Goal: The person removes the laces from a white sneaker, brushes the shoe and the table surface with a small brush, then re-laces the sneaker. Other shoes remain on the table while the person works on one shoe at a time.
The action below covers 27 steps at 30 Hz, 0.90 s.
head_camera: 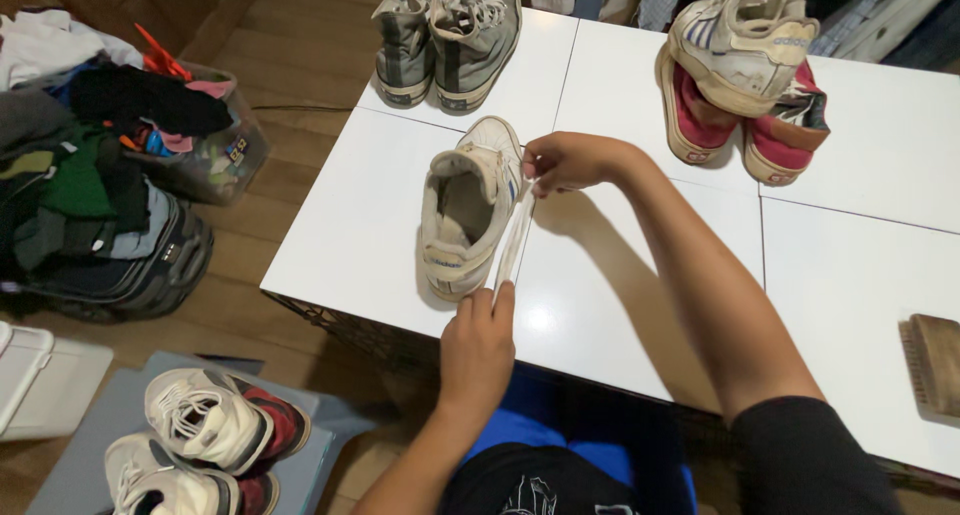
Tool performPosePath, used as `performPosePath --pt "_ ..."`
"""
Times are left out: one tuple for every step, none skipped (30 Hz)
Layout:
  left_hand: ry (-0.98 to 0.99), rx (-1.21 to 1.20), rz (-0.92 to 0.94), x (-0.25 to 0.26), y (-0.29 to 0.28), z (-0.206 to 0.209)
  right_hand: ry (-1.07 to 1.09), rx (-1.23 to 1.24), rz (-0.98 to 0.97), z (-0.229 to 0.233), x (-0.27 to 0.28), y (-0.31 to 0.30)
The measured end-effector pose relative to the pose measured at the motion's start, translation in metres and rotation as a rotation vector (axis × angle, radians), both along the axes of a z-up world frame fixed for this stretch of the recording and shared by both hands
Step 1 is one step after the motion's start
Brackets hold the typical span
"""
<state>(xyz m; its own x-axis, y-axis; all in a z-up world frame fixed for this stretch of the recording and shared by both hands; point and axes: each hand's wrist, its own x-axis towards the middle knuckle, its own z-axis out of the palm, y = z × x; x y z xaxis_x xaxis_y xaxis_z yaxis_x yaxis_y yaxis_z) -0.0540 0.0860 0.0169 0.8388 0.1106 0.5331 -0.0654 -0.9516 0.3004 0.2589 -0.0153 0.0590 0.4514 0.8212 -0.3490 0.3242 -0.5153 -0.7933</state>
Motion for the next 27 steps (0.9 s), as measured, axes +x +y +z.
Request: performPosePath --pt "0.005 0.047 -0.006 0.002 0.0 0.0 -0.093 0.021 0.023 -0.005 0.002 0.005" --pt "0.017 0.08 0.006 0.004 0.001 0.0 -0.187 0.042 0.046 -0.007 0.005 0.009" --pt "0.028 0.114 0.019 0.005 0.001 0.001 -0.281 0.063 0.068 -0.008 0.008 0.012" --pt "0.041 0.147 0.03 0.006 0.001 0.0 -0.269 0.077 0.048 -0.009 0.009 0.013" --pt "0.064 0.17 0.032 0.007 0.001 0.0 -0.256 0.09 0.027 -0.009 0.009 0.014" --pt "0.086 0.191 0.035 0.008 0.0 0.0 -0.243 0.103 0.007 -0.01 0.006 0.013" --pt "0.108 0.212 0.037 0.009 -0.001 -0.001 -0.393 0.081 -0.004 -0.011 0.003 0.012" --pt "0.118 0.223 0.04 0.009 -0.002 0.0 -0.542 0.058 -0.017 -0.012 0.0 0.013" --pt "0.129 0.233 0.043 0.01 -0.003 0.0 -0.691 0.035 -0.03 -0.013 -0.004 0.013" --pt "0.135 0.243 0.046 0.011 -0.004 0.001 -0.956 0.186 -0.057 -0.016 -0.012 0.012" --pt "0.135 0.248 0.05 0.011 -0.005 0.002 -1.219 0.342 -0.081 -0.021 -0.021 0.01" --pt "0.138 0.252 0.054 0.011 -0.005 0.002 -1.476 0.503 -0.101 -0.026 -0.03 0.008" --pt "0.141 0.256 0.058 0.011 -0.005 0.004 -1.398 0.434 -0.154 -0.029 -0.035 0.007" --pt "0.142 0.242 0.067 0.01 -0.004 0.005 -1.318 0.367 -0.204 -0.031 -0.041 0.006" --pt "0.143 0.228 0.076 0.009 -0.004 0.006 -1.237 0.301 -0.251 -0.032 -0.046 0.004" --pt "0.146 0.214 0.083 0.008 -0.005 0.008 -1.075 0.277 -0.316 -0.034 -0.052 0.0" --pt "0.181 0.19 0.084 0.006 -0.006 0.009 -0.912 0.253 -0.377 -0.034 -0.057 -0.005" --pt "0.212 0.169 0.085 0.004 -0.006 0.012 -0.752 0.232 -0.435 -0.032 -0.06 -0.007" --pt "0.242 0.147 0.087 0.003 -0.006 0.015 -0.704 0.208 -0.428 -0.029 -0.063 -0.01" --pt "0.247 0.11 0.086 0.001 -0.006 0.016 -0.656 0.183 -0.421 -0.027 -0.067 -0.013" --pt "0.251 0.072 0.086 -0.002 -0.007 0.017 -0.608 0.158 -0.414 -0.025 -0.07 -0.015" --pt "0.255 0.037 0.083 -0.005 -0.007 0.018 -0.594 0.16 -0.408 -0.024 -0.075 -0.017" --pt "0.202 0.049 0.095 -0.008 -0.008 0.018 -0.58 0.161 -0.402 -0.024 -0.079 -0.019" --pt "0.145 0.063 0.101 -0.012 -0.01 0.018 -0.57 0.161 -0.404 -0.023 -0.079 -0.023" --pt "0.088 0.075 0.106 -0.015 -0.012 0.016 -0.636 0.23 -0.404 -0.021 -0.077 -0.029" --pt "0.047 0.08 0.078 -0.018 -0.013 0.014 -0.702 0.297 -0.407 -0.019 -0.075 -0.038" --pt "0.007 0.084 0.049 -0.021 -0.014 0.011 -0.769 0.362 -0.409 -0.016 -0.071 -0.047"
